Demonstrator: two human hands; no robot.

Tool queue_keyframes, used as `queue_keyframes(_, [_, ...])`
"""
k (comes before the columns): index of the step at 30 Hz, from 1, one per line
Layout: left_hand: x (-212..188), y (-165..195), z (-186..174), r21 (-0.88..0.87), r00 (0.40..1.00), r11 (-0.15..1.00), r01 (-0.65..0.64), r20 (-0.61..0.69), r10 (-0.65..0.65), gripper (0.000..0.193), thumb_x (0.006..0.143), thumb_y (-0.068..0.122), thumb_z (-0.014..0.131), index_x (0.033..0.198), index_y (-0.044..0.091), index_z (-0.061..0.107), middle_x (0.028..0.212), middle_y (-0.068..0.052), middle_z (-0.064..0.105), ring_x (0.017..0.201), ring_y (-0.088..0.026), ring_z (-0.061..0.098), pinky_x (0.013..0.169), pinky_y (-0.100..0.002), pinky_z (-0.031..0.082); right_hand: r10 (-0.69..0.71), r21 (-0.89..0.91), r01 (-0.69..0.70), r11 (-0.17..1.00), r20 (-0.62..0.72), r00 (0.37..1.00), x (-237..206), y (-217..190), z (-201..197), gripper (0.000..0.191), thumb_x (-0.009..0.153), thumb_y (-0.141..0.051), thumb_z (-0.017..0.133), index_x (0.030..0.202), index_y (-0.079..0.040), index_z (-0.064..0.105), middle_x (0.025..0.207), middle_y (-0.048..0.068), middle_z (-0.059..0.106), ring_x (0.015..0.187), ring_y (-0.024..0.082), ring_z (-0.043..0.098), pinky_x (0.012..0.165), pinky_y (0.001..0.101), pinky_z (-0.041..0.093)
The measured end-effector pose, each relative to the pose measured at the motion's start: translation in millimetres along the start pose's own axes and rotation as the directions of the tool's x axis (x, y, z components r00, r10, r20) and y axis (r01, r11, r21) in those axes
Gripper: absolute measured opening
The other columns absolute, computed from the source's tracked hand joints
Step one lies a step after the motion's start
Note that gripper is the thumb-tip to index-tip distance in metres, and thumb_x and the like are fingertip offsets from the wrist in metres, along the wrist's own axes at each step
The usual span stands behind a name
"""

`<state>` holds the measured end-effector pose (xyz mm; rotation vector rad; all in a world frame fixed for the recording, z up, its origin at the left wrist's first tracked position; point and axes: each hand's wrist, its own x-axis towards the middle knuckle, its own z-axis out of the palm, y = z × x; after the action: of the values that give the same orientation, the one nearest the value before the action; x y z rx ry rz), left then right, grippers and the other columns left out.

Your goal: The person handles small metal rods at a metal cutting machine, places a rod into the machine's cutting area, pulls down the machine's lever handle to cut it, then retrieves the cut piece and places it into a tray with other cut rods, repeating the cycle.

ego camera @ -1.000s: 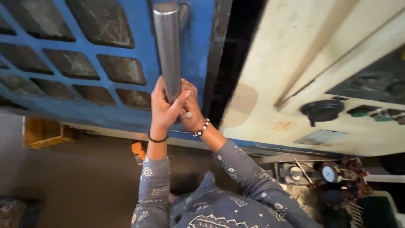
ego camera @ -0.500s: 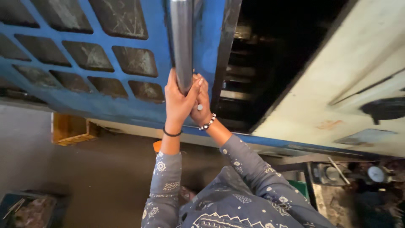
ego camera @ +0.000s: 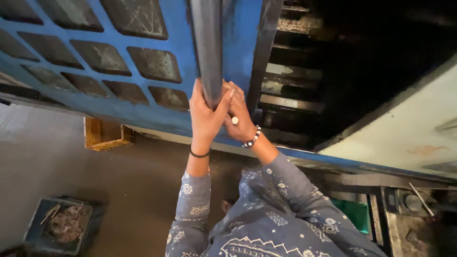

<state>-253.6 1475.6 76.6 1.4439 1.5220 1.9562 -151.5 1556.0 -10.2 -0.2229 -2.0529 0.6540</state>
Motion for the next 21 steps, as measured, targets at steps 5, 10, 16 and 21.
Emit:
queue_keyframes(5, [3,-1,-16,0.114,0.999,0.993,0.022,-0.031,-0.019,0.029,0.089,0.013,0.082,0.105,0.0,0.061,0.089,-0.011,0.073,0.08,-0.019,0.075,0.073,-0.032,0.058,-0.034,0.042,0.03,0.999,0.106,0.994,7,-2,-2,0.061,0.108,-0.046,0.04,0.148,0.0,0.049,0.16,0.022,0.042,0.156,0.042,0.033,0.131,0.0589,0.018])
queue_keyframes(10, [3,3,-20,0.277,0.997,0.96,-0.039,-0.06,0.058,0.033,0.082,0.014,0.087,0.101,0.002,0.063,0.084,-0.009,0.071,0.073,-0.022,0.073,0.069,-0.032,0.057,-0.017,0.288,-0.079,0.955,0.317,0.948,2,2,-30,0.068,0.111,-0.052,0.035,0.155,0.0,0.043,0.165,0.023,0.039,0.161,0.04,0.026,0.133,0.0596,0.014])
queue_keyframes(16, [-2,10,-18,0.335,0.99,0.938,-0.09,-0.074,0.121,0.024,0.087,0.011,0.083,0.097,0.006,0.062,0.092,-0.009,0.074,0.083,-0.024,0.075,0.078,-0.034,0.057,0.224,0.893,-0.45,0.013,0.436,0.871,-46,54,-66,0.078,0.105,-0.067,0.038,0.145,-0.002,0.052,0.152,0.026,0.051,0.144,0.046,0.044,0.12,0.0634,0.031])
queue_keyframes(21, [-13,10,-6,0.384,0.967,0.909,0.162,-0.243,-0.07,0.02,0.081,0.011,0.085,0.089,0.003,0.069,0.08,-0.008,0.072,0.069,-0.021,0.071,0.069,-0.032,0.055,0.62,0.84,-0.276,-0.468,0.534,0.575,-111,130,-95,0.066,0.106,-0.063,0.041,0.118,-0.002,0.063,0.088,0.011,0.066,0.069,0.023,0.058,0.065,0.0386,0.048])
